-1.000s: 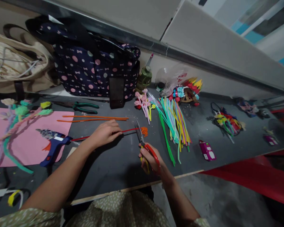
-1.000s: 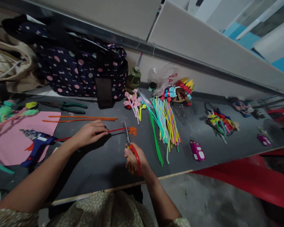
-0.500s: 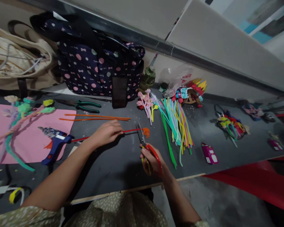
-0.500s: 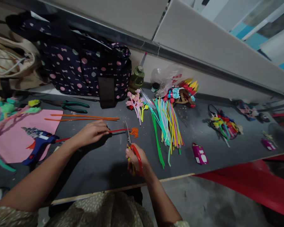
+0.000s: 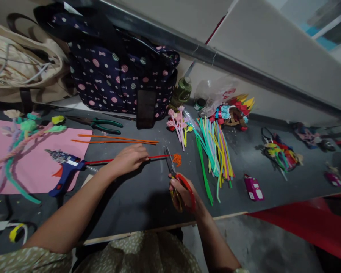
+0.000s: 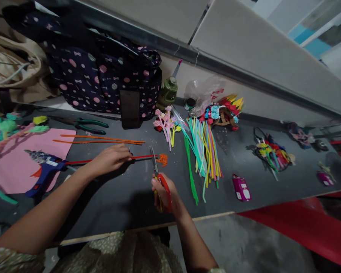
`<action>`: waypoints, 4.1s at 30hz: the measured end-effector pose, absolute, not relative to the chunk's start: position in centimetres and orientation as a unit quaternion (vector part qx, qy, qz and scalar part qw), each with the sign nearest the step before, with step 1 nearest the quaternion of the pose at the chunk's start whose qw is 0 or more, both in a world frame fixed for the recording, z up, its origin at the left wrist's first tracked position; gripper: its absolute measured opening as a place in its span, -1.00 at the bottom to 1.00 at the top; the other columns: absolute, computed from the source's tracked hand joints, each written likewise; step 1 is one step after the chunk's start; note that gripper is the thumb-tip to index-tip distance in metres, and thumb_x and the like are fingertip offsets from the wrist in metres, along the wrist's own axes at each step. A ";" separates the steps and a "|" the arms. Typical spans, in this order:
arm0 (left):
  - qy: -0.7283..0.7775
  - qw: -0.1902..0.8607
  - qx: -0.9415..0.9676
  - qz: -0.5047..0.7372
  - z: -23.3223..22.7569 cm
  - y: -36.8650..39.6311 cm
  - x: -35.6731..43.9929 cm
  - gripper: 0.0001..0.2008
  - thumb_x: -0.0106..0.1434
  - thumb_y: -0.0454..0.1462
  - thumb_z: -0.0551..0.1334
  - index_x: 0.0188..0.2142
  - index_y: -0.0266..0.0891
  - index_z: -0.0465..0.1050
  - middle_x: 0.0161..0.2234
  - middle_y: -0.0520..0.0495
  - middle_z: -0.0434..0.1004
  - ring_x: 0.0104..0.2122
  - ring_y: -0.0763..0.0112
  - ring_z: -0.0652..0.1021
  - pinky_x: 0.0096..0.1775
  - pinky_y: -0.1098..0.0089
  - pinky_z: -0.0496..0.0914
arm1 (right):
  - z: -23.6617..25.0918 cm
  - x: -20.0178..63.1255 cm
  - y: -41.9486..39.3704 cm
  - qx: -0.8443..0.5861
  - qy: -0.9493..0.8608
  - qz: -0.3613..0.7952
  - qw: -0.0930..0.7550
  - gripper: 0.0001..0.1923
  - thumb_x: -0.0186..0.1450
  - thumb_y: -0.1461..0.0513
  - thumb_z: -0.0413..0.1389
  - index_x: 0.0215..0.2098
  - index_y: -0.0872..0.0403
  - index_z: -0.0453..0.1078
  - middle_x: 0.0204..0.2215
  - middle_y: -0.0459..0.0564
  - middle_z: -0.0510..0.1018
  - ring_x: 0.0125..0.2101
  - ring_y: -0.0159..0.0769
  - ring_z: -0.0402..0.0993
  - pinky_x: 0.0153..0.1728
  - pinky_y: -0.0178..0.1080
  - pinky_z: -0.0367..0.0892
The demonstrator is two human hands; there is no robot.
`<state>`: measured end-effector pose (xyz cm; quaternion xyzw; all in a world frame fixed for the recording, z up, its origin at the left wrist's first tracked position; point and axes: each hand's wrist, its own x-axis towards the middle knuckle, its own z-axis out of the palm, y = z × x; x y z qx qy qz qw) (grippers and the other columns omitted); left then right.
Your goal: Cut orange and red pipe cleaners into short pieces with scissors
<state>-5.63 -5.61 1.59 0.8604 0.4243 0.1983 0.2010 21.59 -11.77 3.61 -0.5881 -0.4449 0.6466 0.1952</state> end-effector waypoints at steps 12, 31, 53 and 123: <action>0.429 0.204 0.861 0.180 1.9 -5.6 -5.7 -0.74 0.41 -0.28 0.04 -0.25 -0.22 0.50 -0.34 -0.12 0.49 -0.27 0.27 0.41 -0.22 0.31 0.28 | 2.3 22.0 -11.5 -0.565 -0.464 0.658 0.180 -0.55 0.30 -0.12 0.06 -0.06 0.02 0.25 -0.55 -0.26 0.37 -0.79 -0.49 0.30 -0.81 -0.42 0.17; 0.449 0.215 0.849 0.178 2.1 -5.5 -5.7 -0.75 0.40 -0.30 0.05 -0.29 -0.23 0.49 -0.32 -0.12 0.51 -0.24 0.24 0.44 -0.18 0.29 0.31 | 2.6 21.4 -11.5 -0.586 -0.413 0.688 0.114 -0.45 0.25 -0.20 0.05 0.00 -0.04 0.14 -0.65 -0.29 0.35 -0.79 -0.36 0.34 -0.80 -0.39 0.21; 0.467 0.253 0.805 0.264 0.9 -4.7 -7.0 -0.73 0.37 -0.19 0.08 -0.29 -0.21 0.53 -0.32 -0.09 0.57 -0.22 0.29 0.51 -0.13 0.29 0.36 | 2.2 20.9 -11.5 -0.592 -0.543 0.586 0.107 -0.44 0.28 -0.15 -0.02 0.02 0.07 0.21 -0.74 -0.23 0.37 -0.76 -0.26 0.40 -0.71 -0.35 0.24; 0.511 0.191 0.796 0.263 0.9 -5.0 -7.0 -0.70 0.39 -0.16 0.05 -0.27 -0.22 0.53 -0.32 -0.10 0.56 -0.23 0.26 0.47 -0.18 0.30 0.29 | -1.4 25.3 -4.6 -0.559 -0.693 0.362 0.276 -0.70 0.26 0.15 0.06 -0.10 0.08 0.46 -0.17 0.08 0.57 -0.21 -0.18 0.53 -0.27 -0.16 0.47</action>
